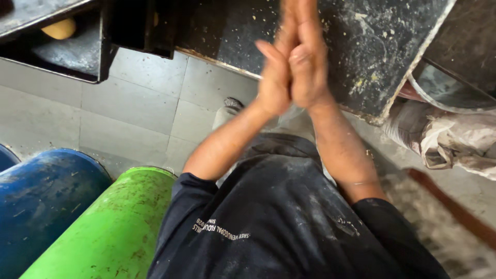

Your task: The person repeatedly pinches small portions of dough from a larger mass on a table, rolls them into uniform balls between their palms, and places them onto a metal baking tray. The process is continuous and repetitive, filling the tray with prepared dough balls.

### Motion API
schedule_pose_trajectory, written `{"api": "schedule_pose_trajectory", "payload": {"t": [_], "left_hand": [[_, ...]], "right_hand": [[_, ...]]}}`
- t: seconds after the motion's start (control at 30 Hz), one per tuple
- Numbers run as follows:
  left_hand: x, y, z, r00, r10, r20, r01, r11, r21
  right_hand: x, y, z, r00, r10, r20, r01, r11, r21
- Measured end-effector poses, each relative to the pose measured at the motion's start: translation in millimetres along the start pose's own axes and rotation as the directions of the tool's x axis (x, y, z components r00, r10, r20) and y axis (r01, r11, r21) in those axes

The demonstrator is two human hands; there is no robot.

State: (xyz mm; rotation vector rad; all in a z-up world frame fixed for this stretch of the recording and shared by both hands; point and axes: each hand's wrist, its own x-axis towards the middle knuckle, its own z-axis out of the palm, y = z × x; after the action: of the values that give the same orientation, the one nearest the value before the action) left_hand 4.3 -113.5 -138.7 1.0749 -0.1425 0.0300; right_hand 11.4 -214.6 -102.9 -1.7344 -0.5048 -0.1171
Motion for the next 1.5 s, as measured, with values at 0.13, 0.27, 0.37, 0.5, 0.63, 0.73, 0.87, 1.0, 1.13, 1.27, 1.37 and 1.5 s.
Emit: {"api": "schedule_pose_trajectory", "payload": {"t": [0.13,0.27,0.37,0.5,0.63,0.73,0.87,1.0,1.13,1.27,1.37,1.5], "left_hand": [[-6,-15,2,0.997,-0.009,-0.081,-0.009,0.976,-0.219],[-13,-19,3,0.993,0.048,0.111,-0.075,0.964,0.254],[-16,-22,3,0.985,0.164,0.049,-0.134,0.917,-0.375],[-20,-23,2,0.998,0.055,0.029,-0.059,0.991,0.124],[-31,-11,0,0.987,0.147,0.063,-0.146,0.989,-0.019],[-30,6,3,0.996,0.092,-0.020,-0.094,0.972,-0.215],[-36,22,10,1.000,0.000,0.022,-0.005,0.970,0.242],[-35,19,11,0.998,0.065,-0.018,-0.067,0.950,-0.304],[-38,15,3,0.996,0.005,0.094,-0.021,0.985,0.171],[-35,28,-2,0.984,0.179,0.001,-0.179,0.984,-0.010],[-24,41,8,0.998,0.060,-0.034,-0.056,0.992,0.111],[-16,60,24,0.986,0.162,0.032,-0.165,0.976,0.139]], "right_hand": [[-13,-2,5,0.992,0.008,0.130,-0.010,1.000,0.017],[-9,-3,-6,0.987,0.009,0.159,0.004,0.997,-0.080],[-6,-14,-7,0.986,-0.001,0.166,0.033,0.981,-0.193],[5,-29,-4,0.993,0.007,0.120,-0.020,0.994,0.107],[7,-26,-5,0.986,0.047,0.161,-0.039,0.998,-0.053],[3,-26,-5,0.969,-0.134,0.207,0.156,0.983,-0.094],[4,-36,-3,0.986,-0.004,0.164,0.012,0.999,-0.045],[17,-56,1,0.968,-0.070,0.241,0.121,0.971,-0.204],[23,-60,-1,0.988,-0.032,0.149,0.037,0.999,-0.032],[12,-58,2,0.977,0.019,0.211,-0.019,1.000,-0.002],[8,-53,0,0.980,0.017,0.199,-0.011,0.999,-0.032],[16,-55,8,0.980,0.147,0.134,-0.154,0.987,0.043]]}}
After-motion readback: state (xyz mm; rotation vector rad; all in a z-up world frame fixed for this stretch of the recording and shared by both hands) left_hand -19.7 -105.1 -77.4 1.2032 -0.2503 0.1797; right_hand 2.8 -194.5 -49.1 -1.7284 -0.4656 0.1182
